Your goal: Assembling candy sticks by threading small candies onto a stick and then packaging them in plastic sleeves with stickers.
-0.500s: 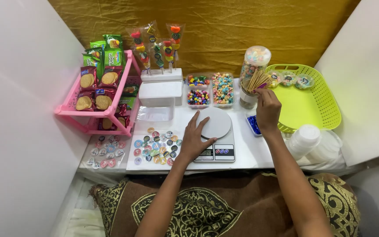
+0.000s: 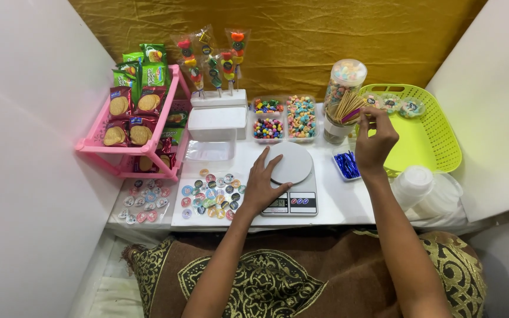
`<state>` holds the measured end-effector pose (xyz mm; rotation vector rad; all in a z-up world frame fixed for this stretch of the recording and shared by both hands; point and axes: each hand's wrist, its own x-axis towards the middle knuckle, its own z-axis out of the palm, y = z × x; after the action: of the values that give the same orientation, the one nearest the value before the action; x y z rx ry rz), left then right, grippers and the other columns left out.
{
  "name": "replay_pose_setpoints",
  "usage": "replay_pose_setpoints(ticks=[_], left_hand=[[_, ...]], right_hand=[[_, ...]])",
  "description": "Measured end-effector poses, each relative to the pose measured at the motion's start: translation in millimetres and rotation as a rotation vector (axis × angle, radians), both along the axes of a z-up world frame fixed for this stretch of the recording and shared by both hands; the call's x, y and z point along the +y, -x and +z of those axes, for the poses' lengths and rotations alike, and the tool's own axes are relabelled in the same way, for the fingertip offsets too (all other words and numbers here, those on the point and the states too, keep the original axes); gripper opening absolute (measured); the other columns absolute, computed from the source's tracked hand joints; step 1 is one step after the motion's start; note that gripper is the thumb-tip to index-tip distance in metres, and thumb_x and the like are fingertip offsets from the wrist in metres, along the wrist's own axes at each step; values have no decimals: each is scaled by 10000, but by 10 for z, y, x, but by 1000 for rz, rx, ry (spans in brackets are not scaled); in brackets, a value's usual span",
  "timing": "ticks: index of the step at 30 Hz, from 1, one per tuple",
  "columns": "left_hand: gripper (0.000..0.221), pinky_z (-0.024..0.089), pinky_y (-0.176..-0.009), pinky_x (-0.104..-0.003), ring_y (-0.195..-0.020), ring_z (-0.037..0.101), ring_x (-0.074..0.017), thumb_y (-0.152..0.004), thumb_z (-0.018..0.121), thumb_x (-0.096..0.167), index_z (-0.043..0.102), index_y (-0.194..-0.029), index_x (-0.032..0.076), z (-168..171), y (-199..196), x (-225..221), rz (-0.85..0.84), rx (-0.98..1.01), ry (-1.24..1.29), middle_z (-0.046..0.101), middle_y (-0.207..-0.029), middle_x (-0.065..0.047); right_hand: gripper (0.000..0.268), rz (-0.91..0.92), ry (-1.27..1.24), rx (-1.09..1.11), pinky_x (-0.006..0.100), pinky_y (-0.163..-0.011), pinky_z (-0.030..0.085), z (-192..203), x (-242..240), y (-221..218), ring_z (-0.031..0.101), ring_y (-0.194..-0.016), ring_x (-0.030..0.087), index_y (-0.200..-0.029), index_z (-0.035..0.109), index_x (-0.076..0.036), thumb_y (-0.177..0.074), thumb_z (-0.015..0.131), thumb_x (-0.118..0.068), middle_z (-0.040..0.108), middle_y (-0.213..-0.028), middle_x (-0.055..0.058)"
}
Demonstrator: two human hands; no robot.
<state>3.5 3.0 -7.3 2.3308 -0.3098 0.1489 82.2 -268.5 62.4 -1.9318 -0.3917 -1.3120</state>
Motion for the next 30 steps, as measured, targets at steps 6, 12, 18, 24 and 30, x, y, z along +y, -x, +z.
replay_pose_setpoints(ticks=[6, 12, 18, 24, 30], left_hand=[[778, 272, -1219, -528, -1505, 316, -401, -854, 604, 620, 482, -1509, 218, -42, -9, 28, -2, -12, 129, 290, -1634, -198], [739, 268, -1207, -563, -1492, 323, -420, -893, 550, 602, 467, -1520, 218, -104, -36, 57, -6, -45, 246, 302, -1618, -197], [742, 265, -1207, -557, -1495, 332, -378, -902, 522, 649, 479, -1506, 221, -187, -83, 84, -4, -75, 328, 327, -1603, -153], [695, 289, -1199, -567, -1498, 323, -386, -931, 523, 598, 491, -1493, 189, -114, -50, 75, -12, -92, 375, 346, -1584, -152], [634, 312, -1197, -554, -1493, 333, -377, -955, 519, 553, 517, -1465, 176, -109, -71, 62, 1, -107, 414, 377, -1556, -141]], right_hand=[[102, -108, -10, -270, 304, -645, 564, 93, 42, 148, 685, -614, 199, -1043, 661, -37, -1038, 625, 58, 769, -895, 39], [100, 60, 16, -202, 346, -670, 559, 85, 347, 334, 701, -663, 274, -1027, 642, -53, -1060, 597, 30, 760, -857, 84], [23, 406, -350, 120, 377, -813, 592, -314, 722, 484, 746, -946, 312, -1103, 375, -52, -1119, 389, -59, 714, -1095, 201], [162, 557, -770, 470, 334, -875, 612, -737, 766, 494, 747, -984, 286, -1161, 385, -43, -1052, 455, 55, 692, -1096, 205], [134, 533, -801, 589, 248, -711, 628, -994, 691, 474, 735, -845, 189, -1128, 419, -55, -1057, 515, 6, 700, -1059, 156]])
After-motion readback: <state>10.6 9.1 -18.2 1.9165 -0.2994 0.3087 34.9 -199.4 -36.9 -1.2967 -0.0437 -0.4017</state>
